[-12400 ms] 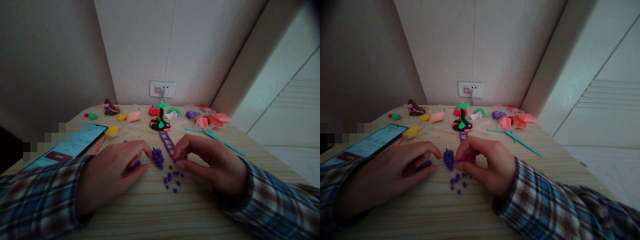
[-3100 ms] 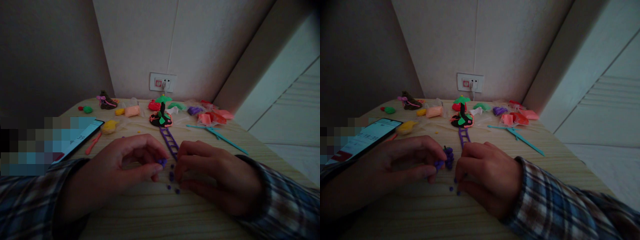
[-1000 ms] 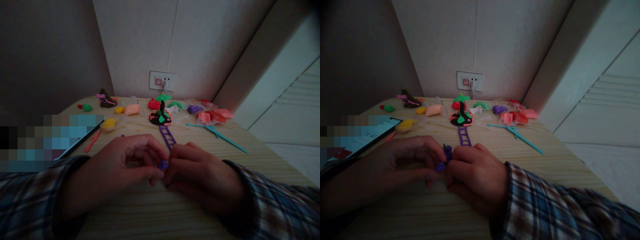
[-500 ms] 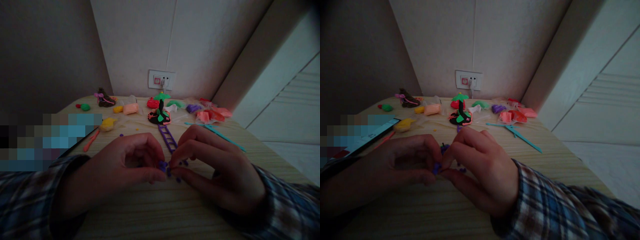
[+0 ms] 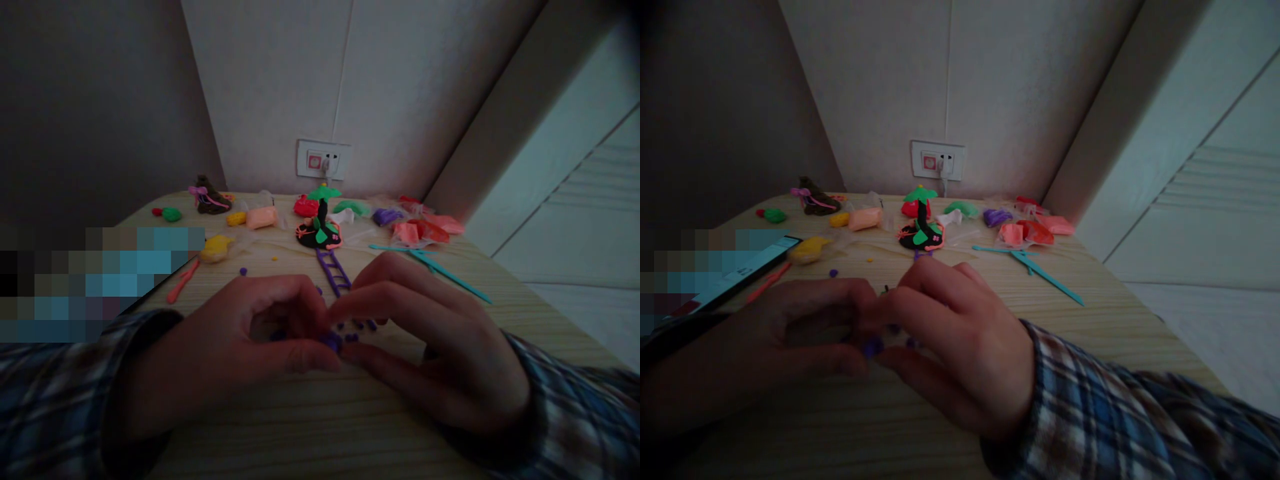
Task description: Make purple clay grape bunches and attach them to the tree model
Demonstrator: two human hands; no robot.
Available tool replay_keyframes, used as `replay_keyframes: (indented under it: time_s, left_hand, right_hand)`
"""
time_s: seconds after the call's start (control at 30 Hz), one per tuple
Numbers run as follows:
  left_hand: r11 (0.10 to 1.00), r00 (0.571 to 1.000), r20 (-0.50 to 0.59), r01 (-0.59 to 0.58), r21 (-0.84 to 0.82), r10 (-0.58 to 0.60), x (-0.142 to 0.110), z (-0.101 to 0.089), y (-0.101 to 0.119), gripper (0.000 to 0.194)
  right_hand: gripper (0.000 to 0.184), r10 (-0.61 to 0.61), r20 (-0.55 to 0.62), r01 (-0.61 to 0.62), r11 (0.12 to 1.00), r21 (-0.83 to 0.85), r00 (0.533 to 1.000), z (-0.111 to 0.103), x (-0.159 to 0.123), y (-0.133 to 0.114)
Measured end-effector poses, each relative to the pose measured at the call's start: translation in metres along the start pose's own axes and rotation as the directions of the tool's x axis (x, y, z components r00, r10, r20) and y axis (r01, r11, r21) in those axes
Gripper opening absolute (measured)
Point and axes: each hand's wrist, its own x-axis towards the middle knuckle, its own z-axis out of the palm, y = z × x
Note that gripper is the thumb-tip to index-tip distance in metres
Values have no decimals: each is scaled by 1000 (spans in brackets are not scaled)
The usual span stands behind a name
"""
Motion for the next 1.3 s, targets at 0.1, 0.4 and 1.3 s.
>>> replay_keyframes:
  time_s: [0.1,0.4,1.3]
  left_hand:
    - [1000,1000,22,5,-4,-4,0,-1,-1,14]
    - [996,998,44,-37,-76,41,1,-4,-4,22]
    - [993,1000,8,1,-115,0,6,-10,2,16]
  right_hand:
    - [11,-28,-20,28,999,24,999,1,-2,1]
    - [7,138,82,-157,937,312,987,-3,-1,16]
    - [12,53,255,-56,998,6,965,-17,-1,14]
